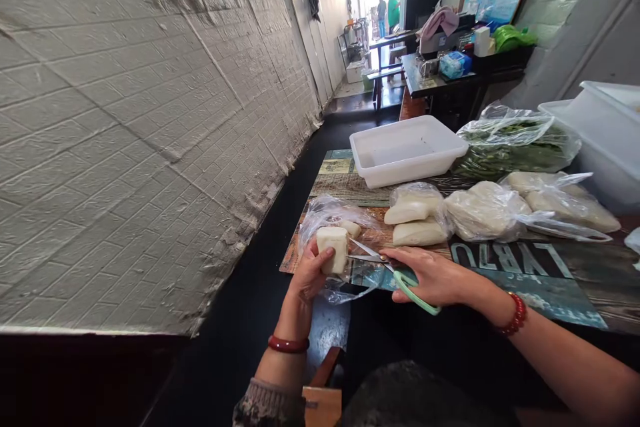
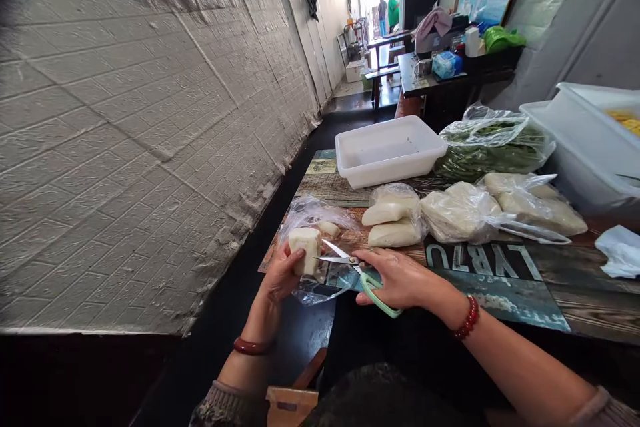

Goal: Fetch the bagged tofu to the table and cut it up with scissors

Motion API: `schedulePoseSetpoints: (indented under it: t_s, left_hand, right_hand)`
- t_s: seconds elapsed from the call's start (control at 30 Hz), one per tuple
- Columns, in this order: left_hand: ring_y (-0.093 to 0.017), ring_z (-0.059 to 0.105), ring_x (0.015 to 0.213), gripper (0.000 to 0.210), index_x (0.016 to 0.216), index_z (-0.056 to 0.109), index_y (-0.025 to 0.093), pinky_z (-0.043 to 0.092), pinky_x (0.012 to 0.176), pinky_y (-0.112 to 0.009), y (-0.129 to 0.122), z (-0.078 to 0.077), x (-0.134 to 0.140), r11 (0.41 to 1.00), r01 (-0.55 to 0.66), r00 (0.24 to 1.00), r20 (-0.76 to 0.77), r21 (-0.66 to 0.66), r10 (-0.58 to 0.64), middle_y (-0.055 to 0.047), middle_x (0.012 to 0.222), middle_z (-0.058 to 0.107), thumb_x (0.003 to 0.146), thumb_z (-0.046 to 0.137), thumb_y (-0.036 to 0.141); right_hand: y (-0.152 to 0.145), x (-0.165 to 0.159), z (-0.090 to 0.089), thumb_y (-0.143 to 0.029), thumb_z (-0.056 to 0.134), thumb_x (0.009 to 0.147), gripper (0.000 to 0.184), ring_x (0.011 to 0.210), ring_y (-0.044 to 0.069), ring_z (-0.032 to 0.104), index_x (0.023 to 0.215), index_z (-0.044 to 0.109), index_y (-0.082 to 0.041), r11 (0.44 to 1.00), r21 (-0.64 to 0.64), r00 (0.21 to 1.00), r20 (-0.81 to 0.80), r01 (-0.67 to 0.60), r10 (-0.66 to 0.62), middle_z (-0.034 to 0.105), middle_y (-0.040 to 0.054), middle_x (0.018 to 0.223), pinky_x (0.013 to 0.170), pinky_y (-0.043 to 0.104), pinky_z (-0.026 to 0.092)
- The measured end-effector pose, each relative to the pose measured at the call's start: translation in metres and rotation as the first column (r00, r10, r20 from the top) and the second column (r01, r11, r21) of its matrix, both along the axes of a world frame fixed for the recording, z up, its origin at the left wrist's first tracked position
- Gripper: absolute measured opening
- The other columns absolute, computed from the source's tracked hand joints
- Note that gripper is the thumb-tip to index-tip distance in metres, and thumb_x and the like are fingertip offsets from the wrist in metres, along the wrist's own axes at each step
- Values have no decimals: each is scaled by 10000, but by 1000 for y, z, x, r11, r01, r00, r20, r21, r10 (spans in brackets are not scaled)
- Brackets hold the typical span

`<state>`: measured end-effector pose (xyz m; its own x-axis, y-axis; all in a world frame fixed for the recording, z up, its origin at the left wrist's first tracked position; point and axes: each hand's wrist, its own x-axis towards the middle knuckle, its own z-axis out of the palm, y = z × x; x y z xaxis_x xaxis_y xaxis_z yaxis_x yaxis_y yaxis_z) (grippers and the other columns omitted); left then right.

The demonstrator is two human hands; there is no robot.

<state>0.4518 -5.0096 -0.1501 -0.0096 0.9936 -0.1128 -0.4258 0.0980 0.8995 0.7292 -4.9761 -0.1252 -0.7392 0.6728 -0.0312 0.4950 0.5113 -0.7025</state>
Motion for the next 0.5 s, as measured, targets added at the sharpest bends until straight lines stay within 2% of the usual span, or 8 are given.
schedulePoseSetpoints:
  t_s: [0.2,0.3,0.5]
  left_hand:
    - [-237,717,850,583,1102,658,127,572,741,-301,-2,0,2,1000,1,999,-38,-13,-2,-97,900,751,617,860,377]
    - [-221,717,827,587,1097,667,134,566,722,-277,-4,-1,2,1000,-15,999,-52,-17,15,-86,907,751,596,871,361]
    - [-230,718,843,627,1133,659,144,566,766,-313,-6,-3,4,999,8,999,-35,-37,-10,-85,937,753,585,876,360]
  right_hand:
    - [6,-4,5,-518,731,726,817,1148,327,610,1429,485,-182,999,-13,998,60,-31,31,644,141,1280,986,408,462]
    - [10,-5,6,-566,713,730,851,1137,332,617,1445,463,-177,999,-12,994,94,-53,54,645,148,1274,968,407,468]
    - [12,-10,8,-571,729,704,857,1110,326,634,1433,485,-192,998,-6,994,91,-62,62,667,139,1246,932,382,482]
